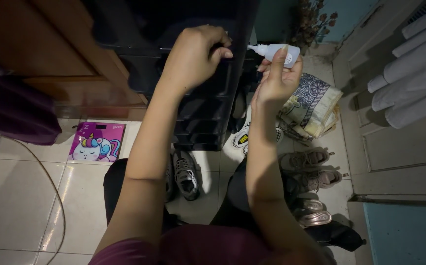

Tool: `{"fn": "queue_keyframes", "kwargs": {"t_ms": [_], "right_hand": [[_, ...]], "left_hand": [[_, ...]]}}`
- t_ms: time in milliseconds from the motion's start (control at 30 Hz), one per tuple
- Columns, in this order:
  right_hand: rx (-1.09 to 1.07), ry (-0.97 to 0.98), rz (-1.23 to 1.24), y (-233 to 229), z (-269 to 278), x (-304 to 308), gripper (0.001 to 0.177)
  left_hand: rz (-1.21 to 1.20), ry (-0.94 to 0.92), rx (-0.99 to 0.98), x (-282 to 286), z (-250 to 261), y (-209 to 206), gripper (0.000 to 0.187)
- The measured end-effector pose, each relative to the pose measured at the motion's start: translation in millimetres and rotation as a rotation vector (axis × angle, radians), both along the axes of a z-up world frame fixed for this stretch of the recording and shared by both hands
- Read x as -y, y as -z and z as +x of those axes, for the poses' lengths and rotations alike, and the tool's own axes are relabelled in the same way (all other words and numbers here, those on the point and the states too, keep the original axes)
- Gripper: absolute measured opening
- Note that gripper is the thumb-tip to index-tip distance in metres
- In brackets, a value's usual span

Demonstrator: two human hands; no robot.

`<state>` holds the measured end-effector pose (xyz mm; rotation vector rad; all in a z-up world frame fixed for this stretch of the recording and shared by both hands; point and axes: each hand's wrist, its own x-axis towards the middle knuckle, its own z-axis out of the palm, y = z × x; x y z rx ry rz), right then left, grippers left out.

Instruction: The person assembles a black plastic shoe rack by applying glue to the joints and pressing the pieces together. They then retrieve a small white object from a shelf and place it inside the assembled rack.

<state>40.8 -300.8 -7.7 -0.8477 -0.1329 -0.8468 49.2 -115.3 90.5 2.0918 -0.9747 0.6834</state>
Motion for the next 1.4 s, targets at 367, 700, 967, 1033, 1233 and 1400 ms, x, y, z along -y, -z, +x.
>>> {"fn": "queue_keyframes", "kwargs": {"t_ms": [367, 700, 967, 1033, 1233, 1400], "right_hand": [[0.066, 0.021, -0.075, -1.1, -3.8, 1.2, 0.024], [0.024, -0.120, 0.069, 1.8, 0.0, 6.2, 0.027], [-0.071, -0.437, 0.506, 8.5, 8.6, 44.2, 0.030], [-0.065, -0.432, 0.532, 6.8, 5.0, 52.2, 0.030], [-0.057, -0.459, 0.538, -2.4, -7.6, 60.3, 0.029], [-0.128, -0.437, 0.552, -1.5, -8.5, 58.3, 0.022]], "left_hand": [[-0.015, 0.028, 0.003, -0.2, -0.6, 1.6, 0.013], [-0.045, 0.069, -0.025, -1.4, 1.1, 0.1, 0.012], [-0.241, 0.056, 0.106, -16.4, -24.5, 13.5, 0.025], [-0.295, 0.005, 0.133, -24.0, -44.6, 30.8, 0.029], [-0.308, -0.090, 0.231, -43.0, -81.0, 107.8, 0.024], [-0.203, -0.240, 0.211, -46.7, -82.9, 158.0, 0.023]]}}
